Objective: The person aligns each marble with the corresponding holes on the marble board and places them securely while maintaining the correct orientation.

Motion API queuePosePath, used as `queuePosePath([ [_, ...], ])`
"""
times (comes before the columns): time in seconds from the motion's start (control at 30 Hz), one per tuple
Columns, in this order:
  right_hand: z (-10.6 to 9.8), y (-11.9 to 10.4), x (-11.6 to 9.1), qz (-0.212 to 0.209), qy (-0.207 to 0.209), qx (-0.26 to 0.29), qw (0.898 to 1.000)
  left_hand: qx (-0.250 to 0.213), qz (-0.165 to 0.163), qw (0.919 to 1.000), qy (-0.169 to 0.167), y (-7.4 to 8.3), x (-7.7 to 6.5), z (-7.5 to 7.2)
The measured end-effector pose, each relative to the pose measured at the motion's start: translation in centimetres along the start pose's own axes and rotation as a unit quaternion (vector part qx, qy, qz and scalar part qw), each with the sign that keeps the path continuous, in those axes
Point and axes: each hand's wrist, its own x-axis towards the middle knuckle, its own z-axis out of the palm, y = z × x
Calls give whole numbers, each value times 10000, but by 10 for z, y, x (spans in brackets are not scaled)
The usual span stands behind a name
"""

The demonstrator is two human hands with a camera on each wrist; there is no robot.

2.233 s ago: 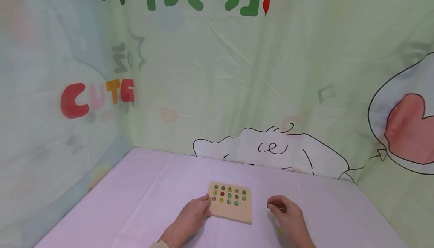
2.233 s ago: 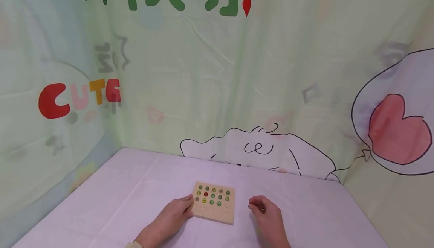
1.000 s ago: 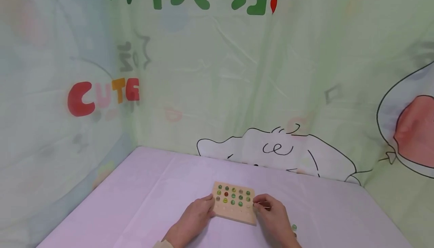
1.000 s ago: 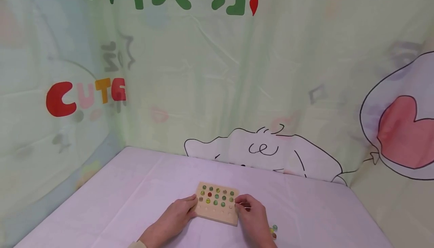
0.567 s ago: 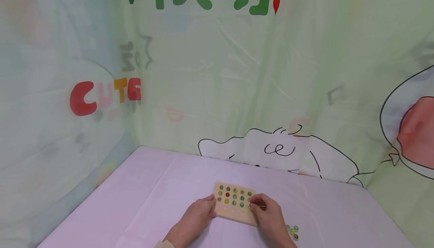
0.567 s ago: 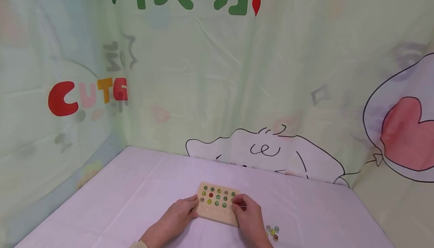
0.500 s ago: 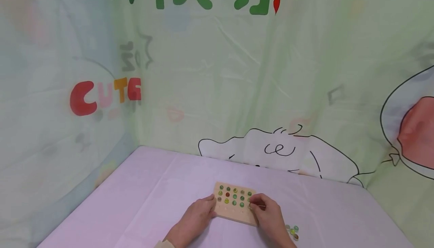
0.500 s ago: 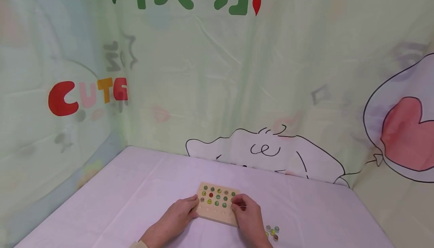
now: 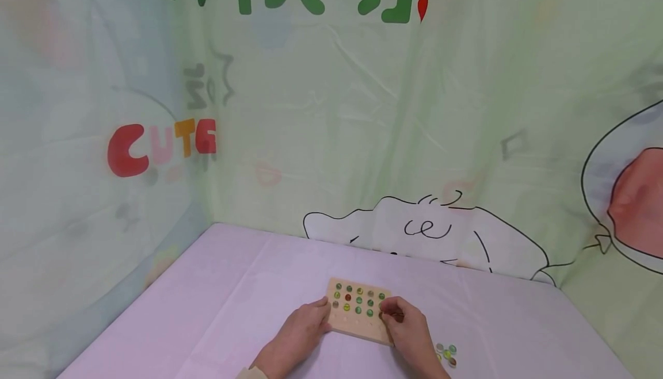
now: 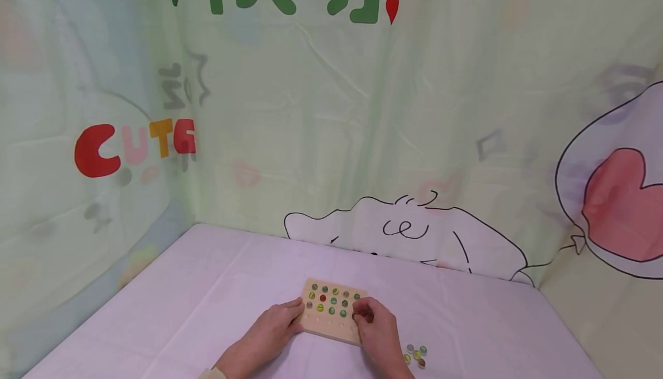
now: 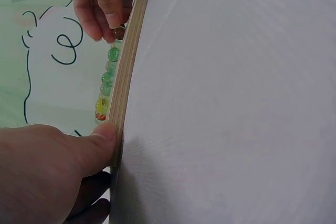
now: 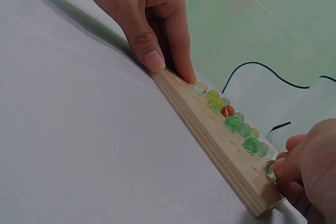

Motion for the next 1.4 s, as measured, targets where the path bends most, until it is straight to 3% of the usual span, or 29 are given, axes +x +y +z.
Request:
queuePosePath([
  [0.4,-7,-3,-1,222,-109,178,9995,54,12,10000,32,0,0,2],
  [0.6,-17,-4,-3,241,-56,-11,9997,140,76,9999,68,0,0,3],
  [0.73,-26,-4,-4,281,-22,-68,9996,114,-5,9999,16,1,1,3],
  [0.97,-46,-1,-5,-93,119,-246,9996,60,-62,10000,-29,0,1,4],
  [1.4,-79,8,-11,49,170,-258,9995,-101,-121,9998,-95,0,1,3],
])
